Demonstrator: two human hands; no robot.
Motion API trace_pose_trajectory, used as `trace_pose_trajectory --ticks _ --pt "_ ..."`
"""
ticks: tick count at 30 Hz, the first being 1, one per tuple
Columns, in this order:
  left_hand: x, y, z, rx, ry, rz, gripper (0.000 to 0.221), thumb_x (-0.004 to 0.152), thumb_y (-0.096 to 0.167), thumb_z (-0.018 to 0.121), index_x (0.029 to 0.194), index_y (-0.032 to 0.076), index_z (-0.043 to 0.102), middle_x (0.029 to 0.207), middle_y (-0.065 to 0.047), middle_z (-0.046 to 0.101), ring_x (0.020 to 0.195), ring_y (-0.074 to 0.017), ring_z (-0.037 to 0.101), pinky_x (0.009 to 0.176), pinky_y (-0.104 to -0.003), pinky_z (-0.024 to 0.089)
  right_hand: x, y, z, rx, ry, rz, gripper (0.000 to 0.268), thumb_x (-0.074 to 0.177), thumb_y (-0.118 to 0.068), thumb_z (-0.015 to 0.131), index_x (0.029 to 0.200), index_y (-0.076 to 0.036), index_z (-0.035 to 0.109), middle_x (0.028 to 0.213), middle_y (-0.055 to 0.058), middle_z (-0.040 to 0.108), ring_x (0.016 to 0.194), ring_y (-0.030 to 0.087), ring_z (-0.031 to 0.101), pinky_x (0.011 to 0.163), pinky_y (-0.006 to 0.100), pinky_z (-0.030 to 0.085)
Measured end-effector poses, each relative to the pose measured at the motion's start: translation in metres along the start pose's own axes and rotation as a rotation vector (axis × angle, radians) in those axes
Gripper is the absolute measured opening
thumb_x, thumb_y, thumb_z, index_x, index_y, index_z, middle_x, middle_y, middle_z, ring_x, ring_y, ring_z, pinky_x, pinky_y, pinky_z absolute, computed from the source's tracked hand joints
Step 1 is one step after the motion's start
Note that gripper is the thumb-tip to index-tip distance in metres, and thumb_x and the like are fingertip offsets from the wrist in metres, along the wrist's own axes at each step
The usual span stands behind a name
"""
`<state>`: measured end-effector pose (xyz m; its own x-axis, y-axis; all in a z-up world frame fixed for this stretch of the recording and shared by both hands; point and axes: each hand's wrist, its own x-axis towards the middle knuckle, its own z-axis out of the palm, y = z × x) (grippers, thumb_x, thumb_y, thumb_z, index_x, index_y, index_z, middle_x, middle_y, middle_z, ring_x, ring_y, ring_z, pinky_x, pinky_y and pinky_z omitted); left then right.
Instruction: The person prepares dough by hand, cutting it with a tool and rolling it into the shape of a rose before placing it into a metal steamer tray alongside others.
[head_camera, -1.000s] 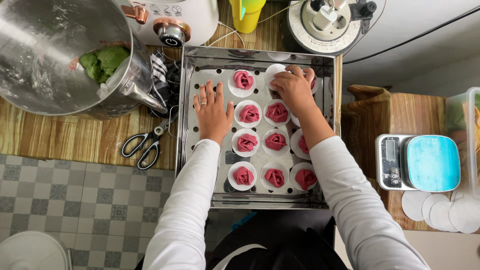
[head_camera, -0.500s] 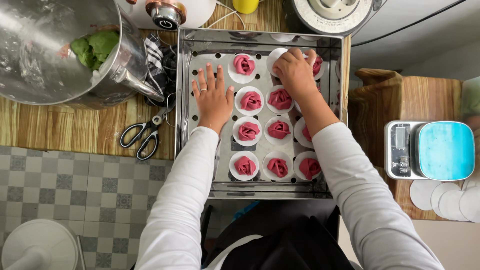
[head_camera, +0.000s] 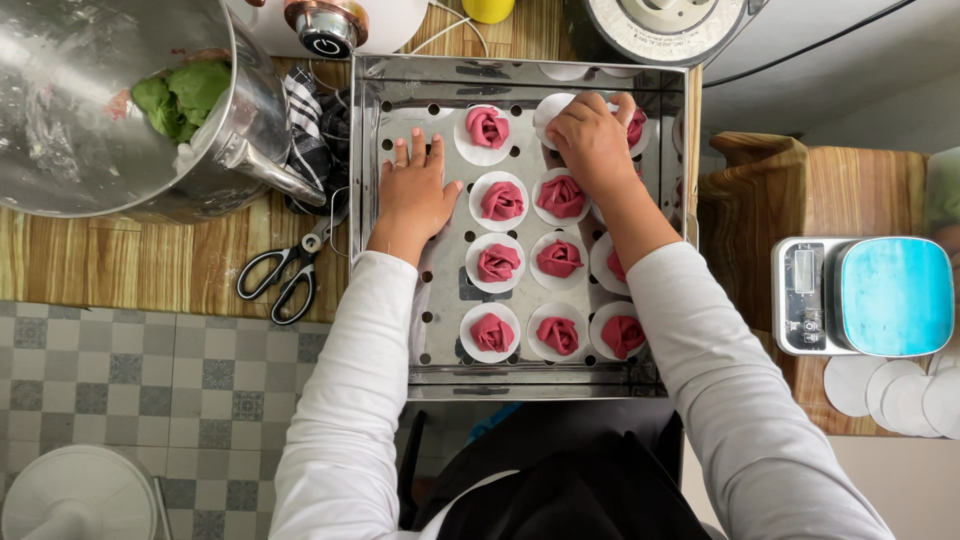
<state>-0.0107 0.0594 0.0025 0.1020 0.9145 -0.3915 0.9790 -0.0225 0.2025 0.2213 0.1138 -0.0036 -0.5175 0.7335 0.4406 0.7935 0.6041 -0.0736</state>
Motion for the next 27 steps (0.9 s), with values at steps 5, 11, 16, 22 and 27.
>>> trace_pose_trajectory --ticks 5,11,16,22,27 --pt "-0.003 0.001 -0.004 -0.033 -0.013 -0.002 0.067 0.082 0.048 0.031 0.133 0.009 0.010 0.137 -0.016 0.005 0.125 -0.0358 0.009 0.097 -0.046 0.015 0.002 -0.002 -0.006 0.004 0.002 -0.019 0.018 0.078 -0.004 0.060 0.065 -0.014 0.054 0.069 -0.006 0.051 0.081 0.015 0.046 0.079 0.043 0.021" --pt "-0.010 0.008 -0.010 0.011 -0.019 -0.008 0.080 0.076 0.055 0.041 0.133 0.008 0.007 0.138 -0.015 0.003 0.125 -0.0361 0.007 0.098 -0.048 0.014 0.001 0.003 -0.002 -0.001 -0.014 -0.026 0.014 0.075 -0.004 0.064 0.067 -0.014 0.059 0.073 -0.006 0.055 0.083 0.015 0.047 0.080 0.045 0.020" --pt "-0.010 0.010 -0.011 0.041 -0.015 -0.025 0.087 0.073 0.057 0.047 0.133 0.008 0.006 0.138 -0.015 0.003 0.125 -0.0365 0.008 0.097 -0.048 0.014 0.001 0.002 -0.002 0.024 -0.015 -0.026 0.014 0.076 -0.004 0.063 0.068 -0.014 0.060 0.074 -0.006 0.056 0.082 0.016 0.047 0.079 0.044 0.020" --pt "-0.008 0.009 -0.009 0.041 -0.011 -0.035 0.083 0.074 0.055 0.047 0.133 0.010 0.008 0.138 -0.014 0.004 0.125 -0.0351 0.009 0.097 -0.047 0.015 0.002 0.000 -0.005 0.040 -0.019 -0.014 0.015 0.077 -0.004 0.062 0.066 -0.014 0.058 0.073 -0.006 0.054 0.082 0.016 0.047 0.080 0.045 0.020" --pt "-0.010 0.009 -0.016 0.003 -0.069 -0.046 0.078 0.079 0.050 0.045 0.133 0.011 0.004 0.138 -0.012 0.000 0.126 -0.0336 0.005 0.099 -0.045 0.013 0.004 0.000 -0.005 0.012 -0.012 -0.042 0.011 0.076 -0.009 0.064 0.069 -0.017 0.060 0.078 -0.007 0.057 0.086 0.017 0.049 0.077 0.042 0.020"
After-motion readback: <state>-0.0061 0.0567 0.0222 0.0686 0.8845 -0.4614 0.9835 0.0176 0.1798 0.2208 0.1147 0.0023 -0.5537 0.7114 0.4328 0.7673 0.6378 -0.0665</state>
